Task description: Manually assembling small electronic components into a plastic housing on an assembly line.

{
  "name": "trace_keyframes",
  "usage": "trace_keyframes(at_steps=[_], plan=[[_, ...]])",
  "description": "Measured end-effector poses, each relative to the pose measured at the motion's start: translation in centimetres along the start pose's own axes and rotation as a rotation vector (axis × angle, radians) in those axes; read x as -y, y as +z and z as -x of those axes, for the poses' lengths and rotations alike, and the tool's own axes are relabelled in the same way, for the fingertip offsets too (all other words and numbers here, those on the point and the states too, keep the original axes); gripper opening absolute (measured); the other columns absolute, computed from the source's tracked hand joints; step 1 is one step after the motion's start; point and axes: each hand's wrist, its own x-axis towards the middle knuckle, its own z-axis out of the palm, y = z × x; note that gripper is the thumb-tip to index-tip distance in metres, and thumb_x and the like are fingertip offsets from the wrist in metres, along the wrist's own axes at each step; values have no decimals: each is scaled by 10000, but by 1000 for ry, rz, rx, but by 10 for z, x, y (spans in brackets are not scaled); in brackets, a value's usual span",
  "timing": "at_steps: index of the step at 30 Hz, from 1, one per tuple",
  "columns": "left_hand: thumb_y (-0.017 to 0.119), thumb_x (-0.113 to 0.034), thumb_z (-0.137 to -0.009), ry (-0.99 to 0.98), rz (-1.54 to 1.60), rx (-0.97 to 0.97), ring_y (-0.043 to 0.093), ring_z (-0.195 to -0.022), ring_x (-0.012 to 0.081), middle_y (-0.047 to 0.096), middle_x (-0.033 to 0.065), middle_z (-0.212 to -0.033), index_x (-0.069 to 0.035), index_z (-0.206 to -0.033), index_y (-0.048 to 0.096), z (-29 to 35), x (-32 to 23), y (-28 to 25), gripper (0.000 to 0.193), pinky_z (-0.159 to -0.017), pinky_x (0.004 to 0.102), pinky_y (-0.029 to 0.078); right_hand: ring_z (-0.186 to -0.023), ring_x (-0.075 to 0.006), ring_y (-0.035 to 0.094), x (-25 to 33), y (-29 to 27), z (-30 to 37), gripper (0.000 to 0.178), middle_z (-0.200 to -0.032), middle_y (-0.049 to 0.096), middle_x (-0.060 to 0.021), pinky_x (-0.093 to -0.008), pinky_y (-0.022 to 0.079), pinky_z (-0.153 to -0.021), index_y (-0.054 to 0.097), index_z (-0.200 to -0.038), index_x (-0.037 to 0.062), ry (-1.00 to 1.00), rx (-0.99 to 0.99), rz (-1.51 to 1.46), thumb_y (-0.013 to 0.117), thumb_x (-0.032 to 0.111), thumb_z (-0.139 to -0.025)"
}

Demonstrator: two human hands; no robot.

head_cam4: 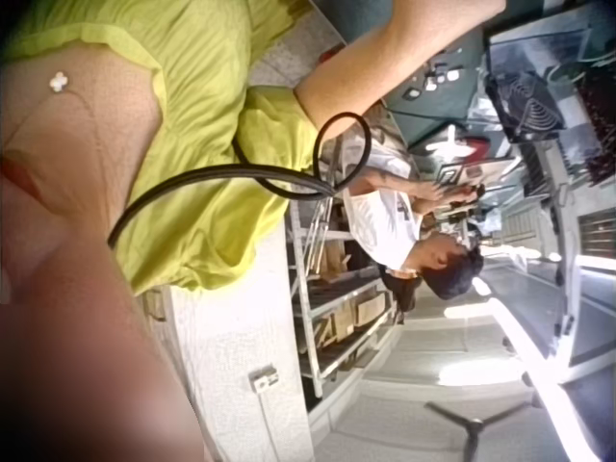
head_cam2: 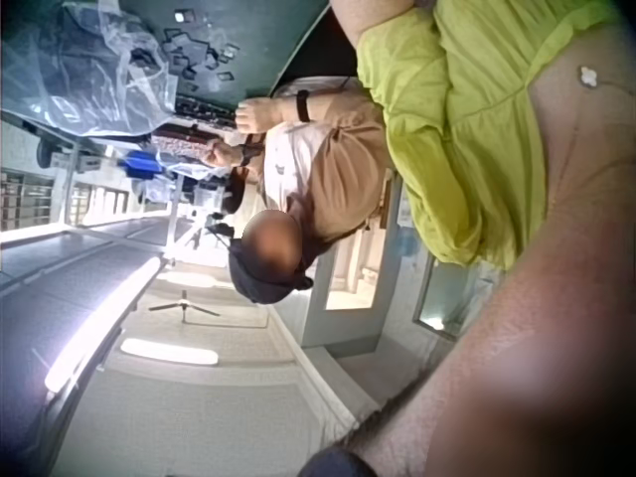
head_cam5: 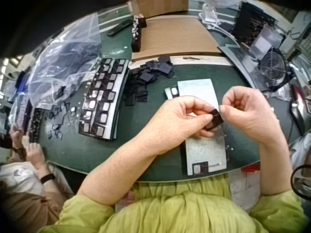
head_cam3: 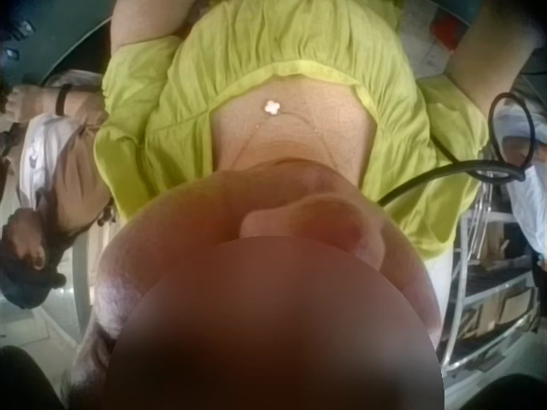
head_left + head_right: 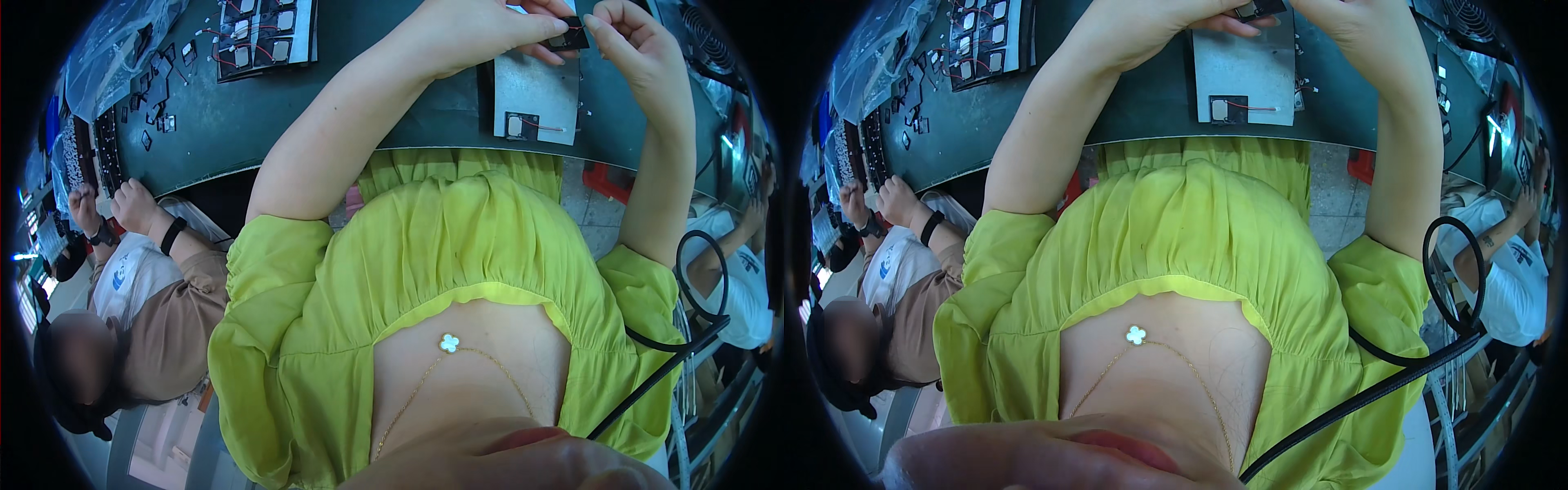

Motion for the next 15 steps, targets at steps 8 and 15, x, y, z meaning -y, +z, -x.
trace_keyframes(at_steps=[8,15], plan=[[578,-31,-853,-20,34,-12,636,-679,120,644,121,-851,46,-988,565,6,-4,3,156,-586,153,508,-493,-23,374,-10,5,-2,93,-600,487,33,-128,289,-435,544,-708,37,-70,23,-235,590,-1,-779],[574,-40,-859,-49,173,-30,640,-688,133,642,134,-856,53,-1003,553,8,-10,11,173,-592,152,511,-498,-25,381,1,7,3,85,-610,488,30,-127,296,-437,544,-723,37,-129,-2,-89,586,-8,-782]])
